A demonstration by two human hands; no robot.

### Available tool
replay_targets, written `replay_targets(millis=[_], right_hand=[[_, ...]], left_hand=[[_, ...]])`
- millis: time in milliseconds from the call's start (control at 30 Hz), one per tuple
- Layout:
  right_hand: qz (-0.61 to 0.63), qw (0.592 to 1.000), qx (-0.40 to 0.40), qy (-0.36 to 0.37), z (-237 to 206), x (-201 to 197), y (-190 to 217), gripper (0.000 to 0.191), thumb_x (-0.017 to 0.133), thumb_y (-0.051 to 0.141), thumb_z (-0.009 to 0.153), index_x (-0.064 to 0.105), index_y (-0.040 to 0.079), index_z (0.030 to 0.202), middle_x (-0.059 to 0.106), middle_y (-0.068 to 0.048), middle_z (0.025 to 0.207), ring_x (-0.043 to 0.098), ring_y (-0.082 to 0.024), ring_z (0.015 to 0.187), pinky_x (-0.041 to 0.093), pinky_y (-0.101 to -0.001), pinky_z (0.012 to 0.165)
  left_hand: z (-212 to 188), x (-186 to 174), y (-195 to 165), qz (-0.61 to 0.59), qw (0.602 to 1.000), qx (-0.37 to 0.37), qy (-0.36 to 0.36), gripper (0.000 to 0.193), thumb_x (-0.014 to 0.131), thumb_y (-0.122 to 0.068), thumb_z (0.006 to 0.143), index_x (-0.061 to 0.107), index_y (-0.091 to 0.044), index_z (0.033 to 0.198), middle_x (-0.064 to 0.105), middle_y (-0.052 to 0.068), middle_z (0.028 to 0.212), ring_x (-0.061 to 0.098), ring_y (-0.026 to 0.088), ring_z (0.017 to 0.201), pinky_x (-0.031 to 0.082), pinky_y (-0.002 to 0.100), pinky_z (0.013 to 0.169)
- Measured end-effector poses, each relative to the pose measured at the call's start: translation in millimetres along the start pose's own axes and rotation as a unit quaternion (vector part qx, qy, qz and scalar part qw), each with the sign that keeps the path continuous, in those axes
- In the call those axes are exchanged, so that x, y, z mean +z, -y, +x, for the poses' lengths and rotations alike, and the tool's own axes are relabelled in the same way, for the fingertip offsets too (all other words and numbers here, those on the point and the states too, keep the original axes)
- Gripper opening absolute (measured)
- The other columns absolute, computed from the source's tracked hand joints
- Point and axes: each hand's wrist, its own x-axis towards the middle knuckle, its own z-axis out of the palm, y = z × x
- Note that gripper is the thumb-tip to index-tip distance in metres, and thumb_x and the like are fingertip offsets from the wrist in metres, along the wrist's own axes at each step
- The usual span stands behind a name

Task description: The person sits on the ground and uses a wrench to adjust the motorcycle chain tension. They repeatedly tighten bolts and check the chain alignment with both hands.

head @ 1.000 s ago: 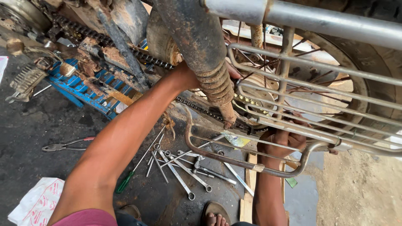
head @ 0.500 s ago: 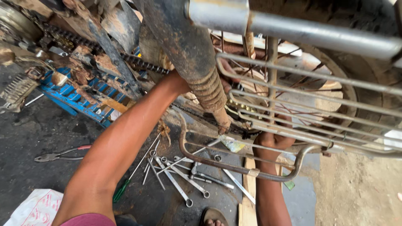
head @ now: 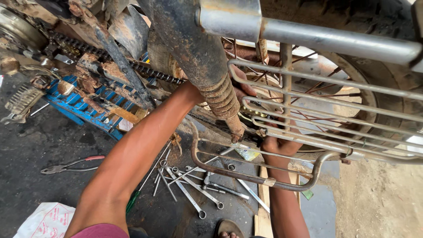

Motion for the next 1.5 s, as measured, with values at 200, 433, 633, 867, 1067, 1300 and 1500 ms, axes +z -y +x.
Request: replay_targets(millis=[200, 433, 633, 867, 1067, 1300, 1500], right_hand=[[-0.066, 0.998, -0.008, -0.014, -2, 6, -4, 0.023, 0.073, 0.005, 0.090, 0.071, -0.002, 0.112, 0.071, -0.017, 0.098, 0.069, -0.030, 0.088, 0.053, -0.0404, 0.086], [-0.044, 0.999, 0.001, -0.020, 1, 6, 1, 0.024, 0.072, 0.007, 0.089, 0.072, -0.002, 0.111, 0.072, -0.016, 0.092, 0.070, -0.026, 0.080, 0.055, -0.0369, 0.078], [-0.031, 0.999, 0.031, -0.010, 5, 5, 9, 0.021, 0.071, 0.006, 0.088, 0.073, -0.002, 0.108, 0.072, -0.014, 0.085, 0.068, -0.023, 0.074, 0.054, -0.0348, 0.073], [-0.001, 0.997, 0.076, 0.018, 11, 2, 18, 0.017, 0.072, 0.007, 0.087, 0.074, -0.001, 0.103, 0.069, -0.010, 0.078, 0.063, -0.016, 0.066, 0.051, -0.0303, 0.064], [0.077, 0.993, 0.075, 0.052, 15, -3, 23, 0.017, 0.073, 0.008, 0.092, 0.072, -0.002, 0.106, 0.070, -0.009, 0.082, 0.062, -0.013, 0.071, 0.051, -0.0284, 0.065], [0.033, 0.996, 0.050, 0.063, 18, -8, 21, 0.019, 0.072, 0.007, 0.090, 0.073, -0.002, 0.107, 0.072, -0.010, 0.084, 0.068, -0.015, 0.074, 0.054, -0.0302, 0.070], [0.029, 0.995, 0.021, 0.093, 21, -16, 19, 0.025, 0.071, 0.006, 0.091, 0.073, 0.000, 0.115, 0.075, -0.012, 0.096, 0.071, -0.018, 0.086, 0.056, -0.0322, 0.081]], left_hand=[[5, 0, 1, -0.052, 0.999, -0.012, 0.001, 0.027, 0.082, 0.000, 0.076, 0.075, 0.007, 0.102, 0.076, 0.023, 0.101, 0.077, 0.029, 0.084, 0.066, 0.038, 0.076], [-3, -4, 1, -0.129, 0.992, 0.001, 0.013, 0.028, 0.083, 0.003, 0.074, 0.075, 0.010, 0.101, 0.076, 0.025, 0.099, 0.077, 0.030, 0.081, 0.067, 0.038, 0.073], [4, -3, -3, -0.082, 0.993, -0.058, 0.062, 0.032, 0.083, 0.007, 0.069, 0.075, 0.012, 0.099, 0.076, 0.028, 0.100, 0.078, 0.031, 0.081, 0.067, 0.037, 0.071], [15, 5, -4, -0.013, 0.993, -0.111, 0.036, 0.029, 0.080, 0.011, 0.065, 0.071, 0.014, 0.093, 0.077, 0.028, 0.094, 0.079, 0.033, 0.078, 0.069, 0.038, 0.067], [19, -1, -6, 0.055, 0.987, -0.114, 0.098, 0.034, 0.080, 0.007, 0.070, 0.075, 0.012, 0.104, 0.078, 0.025, 0.094, 0.078, 0.026, 0.078, 0.065, 0.031, 0.071], [21, -6, 3, -0.042, 0.985, -0.121, 0.112, 0.030, 0.084, 0.003, 0.076, 0.075, 0.009, 0.104, 0.078, 0.022, 0.105, 0.077, 0.024, 0.091, 0.066, 0.030, 0.084], [12, -4, 5, -0.097, 0.989, -0.078, 0.085, 0.028, 0.087, -0.002, 0.072, 0.076, 0.005, 0.096, 0.078, 0.019, 0.096, 0.078, 0.024, 0.088, 0.068, 0.035, 0.083]])
